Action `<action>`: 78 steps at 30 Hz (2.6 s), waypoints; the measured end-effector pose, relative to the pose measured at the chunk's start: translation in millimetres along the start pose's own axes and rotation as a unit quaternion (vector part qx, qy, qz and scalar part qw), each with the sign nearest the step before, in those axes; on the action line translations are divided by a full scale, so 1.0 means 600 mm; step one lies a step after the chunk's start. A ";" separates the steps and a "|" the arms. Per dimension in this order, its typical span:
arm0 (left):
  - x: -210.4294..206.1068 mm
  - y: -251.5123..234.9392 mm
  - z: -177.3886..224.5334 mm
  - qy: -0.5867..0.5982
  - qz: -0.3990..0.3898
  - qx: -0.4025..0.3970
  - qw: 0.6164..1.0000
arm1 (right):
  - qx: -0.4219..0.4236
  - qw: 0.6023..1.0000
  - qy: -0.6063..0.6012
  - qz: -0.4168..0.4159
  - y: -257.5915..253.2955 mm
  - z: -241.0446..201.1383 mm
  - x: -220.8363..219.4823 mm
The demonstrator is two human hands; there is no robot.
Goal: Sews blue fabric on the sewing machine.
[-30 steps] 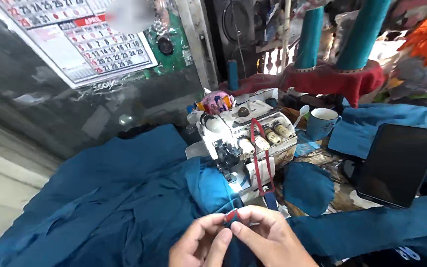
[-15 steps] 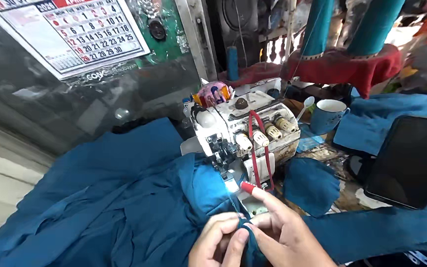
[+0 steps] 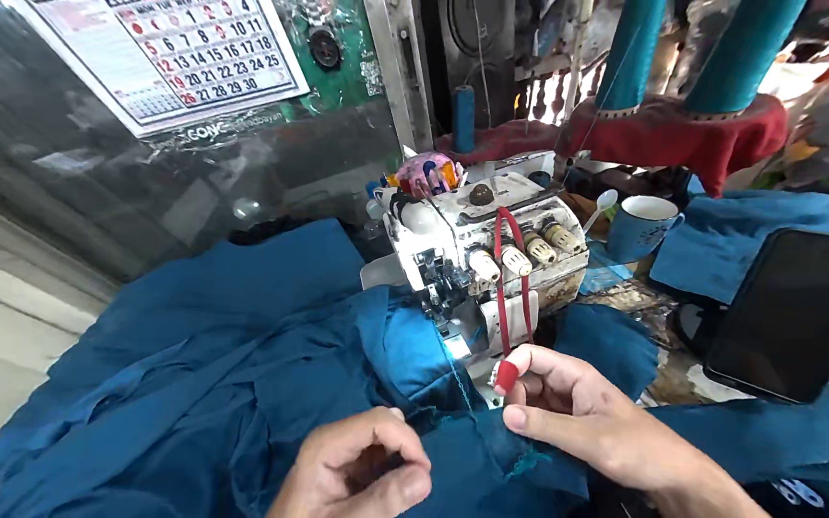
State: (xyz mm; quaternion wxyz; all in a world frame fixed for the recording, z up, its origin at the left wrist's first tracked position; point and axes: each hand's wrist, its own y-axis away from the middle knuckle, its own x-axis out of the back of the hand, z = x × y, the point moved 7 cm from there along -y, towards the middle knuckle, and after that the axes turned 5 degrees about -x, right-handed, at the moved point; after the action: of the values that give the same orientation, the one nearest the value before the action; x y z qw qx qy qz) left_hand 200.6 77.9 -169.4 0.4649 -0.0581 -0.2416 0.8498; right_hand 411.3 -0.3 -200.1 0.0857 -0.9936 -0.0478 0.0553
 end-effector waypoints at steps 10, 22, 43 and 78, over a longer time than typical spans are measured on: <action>0.053 0.015 -0.005 -0.161 -0.188 0.218 0.944 | -0.070 0.953 0.239 -0.173 -0.009 -0.023 -0.033; 0.029 0.035 0.025 -0.261 -0.018 0.115 0.958 | 0.155 0.976 0.152 0.034 0.010 -0.005 -0.022; 0.036 0.032 0.042 -0.319 0.032 0.064 0.945 | -0.074 0.973 0.219 -0.018 0.031 -0.003 -0.004; 0.078 -0.172 -0.048 -0.597 -0.067 -0.084 0.795 | -0.119 0.948 0.179 0.235 0.003 0.077 -0.023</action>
State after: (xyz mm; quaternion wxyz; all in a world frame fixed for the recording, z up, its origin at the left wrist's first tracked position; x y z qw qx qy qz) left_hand 262.1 173.0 -140.6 0.2779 0.4378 -0.5451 0.6588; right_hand 392.5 4.0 -244.4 -0.0417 -0.9732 0.1974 -0.1106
